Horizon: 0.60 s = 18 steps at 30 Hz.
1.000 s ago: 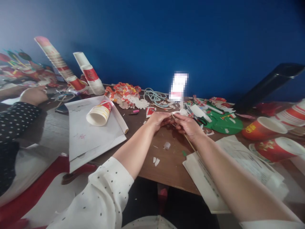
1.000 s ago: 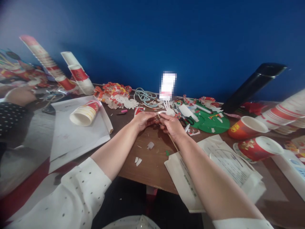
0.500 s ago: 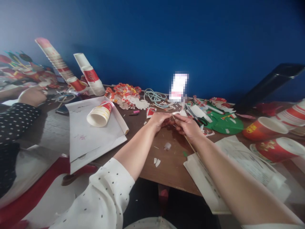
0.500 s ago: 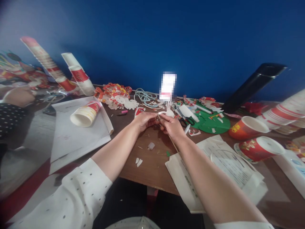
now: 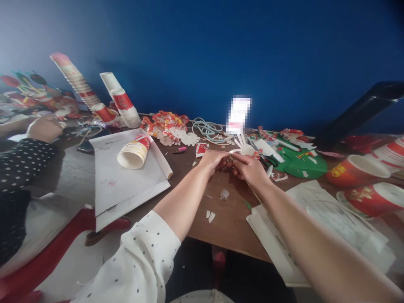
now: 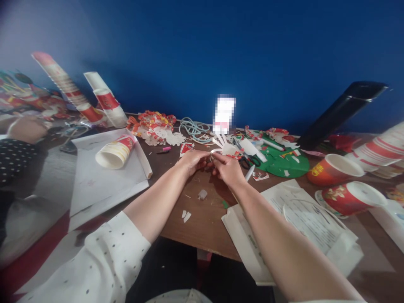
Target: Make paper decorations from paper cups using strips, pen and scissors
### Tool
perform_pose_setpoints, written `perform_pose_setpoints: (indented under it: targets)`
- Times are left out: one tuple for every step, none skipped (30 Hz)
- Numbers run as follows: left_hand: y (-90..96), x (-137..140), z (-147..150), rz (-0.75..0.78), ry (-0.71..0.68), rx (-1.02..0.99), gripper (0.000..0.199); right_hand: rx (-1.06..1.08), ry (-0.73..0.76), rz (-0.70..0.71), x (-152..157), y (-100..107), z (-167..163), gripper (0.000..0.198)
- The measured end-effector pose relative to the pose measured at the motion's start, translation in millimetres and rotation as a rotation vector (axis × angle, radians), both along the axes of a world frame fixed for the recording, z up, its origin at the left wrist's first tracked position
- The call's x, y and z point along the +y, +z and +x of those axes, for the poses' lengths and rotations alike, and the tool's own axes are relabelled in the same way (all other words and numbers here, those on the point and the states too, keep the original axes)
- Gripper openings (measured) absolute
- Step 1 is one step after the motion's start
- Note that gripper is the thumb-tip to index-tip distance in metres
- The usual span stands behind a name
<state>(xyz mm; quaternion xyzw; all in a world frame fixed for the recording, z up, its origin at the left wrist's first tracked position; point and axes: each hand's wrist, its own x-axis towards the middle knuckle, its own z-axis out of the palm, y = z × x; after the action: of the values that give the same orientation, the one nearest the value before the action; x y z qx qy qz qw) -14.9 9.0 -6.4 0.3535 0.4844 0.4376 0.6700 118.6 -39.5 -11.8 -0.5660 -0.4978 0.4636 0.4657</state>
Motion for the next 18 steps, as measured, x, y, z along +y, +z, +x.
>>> perform_pose_setpoints:
  targets:
    - [-0.3, 0.3, 0.4, -0.003, 0.011, 0.01, 0.018, -0.028, 0.014, 0.006, 0.9, -1.4, 0.8, 0.041]
    - [-0.8, 0.7, 0.8, -0.011, 0.024, 0.015, 0.02, -0.059, 0.029, 0.013, 1.9, -3.0, 1.8, 0.041]
    - [-1.2, 1.0, 1.2, -0.021, 0.037, 0.016, 0.022, -0.089, 0.044, 0.023, 2.8, -4.4, 2.8, 0.04]
    - [-1.4, 1.2, 1.6, -0.031, 0.05, 0.015, 0.023, -0.118, 0.057, 0.033, 3.6, -5.5, 3.7, 0.039]
    - [-1.6, 1.3, 2.0, -0.044, 0.065, 0.014, 0.023, -0.146, 0.068, 0.042, 4.1, -6.1, 4.4, 0.038]
    - [-1.4, 1.3, 2.4, -0.057, 0.08, 0.015, 0.024, -0.172, 0.079, 0.05, 4.4, -6.0, 4.9, 0.037]
    - [-1.1, 1.1, 2.8, -0.069, 0.095, 0.015, 0.024, -0.198, 0.088, 0.058, 4.4, -5.4, 5.1, 0.037]
    - [-0.5, 0.9, 3.1, -0.08, 0.108, 0.018, 0.024, -0.223, 0.095, 0.068, 4.1, -4.3, 5.1, 0.035]
    - [0.3, 0.6, 3.4, -0.089, 0.118, 0.022, 0.024, -0.248, 0.101, 0.081, 3.7, -2.8, 4.9, 0.034]
    - [1.1, 0.3, 3.5, -0.095, 0.126, 0.028, 0.024, -0.269, 0.104, 0.094, 3.3, -1.4, 4.6, 0.033]
    - [1.9, -0.1, 3.4, -0.097, 0.13, 0.033, 0.025, -0.285, 0.106, 0.104, 2.9, -0.2, 4.4, 0.031]
    - [2.6, -0.4, 3.2, -0.095, 0.129, 0.035, 0.026, -0.295, 0.108, 0.111, 2.7, 0.5, 4.4, 0.029]
    - [3.1, -0.6, 2.9, -0.093, 0.122, 0.033, 0.026, -0.301, 0.109, 0.114, 2.8, 0.6, 4.8, 0.027]
    - [3.5, -0.8, 2.4, -0.086, 0.111, 0.026, 0.026, -0.304, 0.111, 0.113, 3.3, 0.0, 5.5, 0.026]
    - [3.7, -1.0, 1.9, -0.077, 0.095, 0.017, 0.025, -0.303, 0.112, 0.11, 4.1, -1.4, 6.6, 0.026]
    - [3.8, -1.2, 1.4, -0.067, 0.08, 0.011, 0.024, -0.299, 0.116, 0.106, 5.2, -3.3, 7.9, 0.027]
    - [3.8, -1.3, 1.0, -0.058, 0.067, 0.009, 0.023, -0.29, 0.118, 0.101, 6.5, -5.6, 9.3, 0.029]
    - [3.7, -1.5, 0.6, -0.05, 0.06, 0.013, 0.023, -0.274, 0.117, 0.093, 7.8, -7.9, 10.7, 0.032]
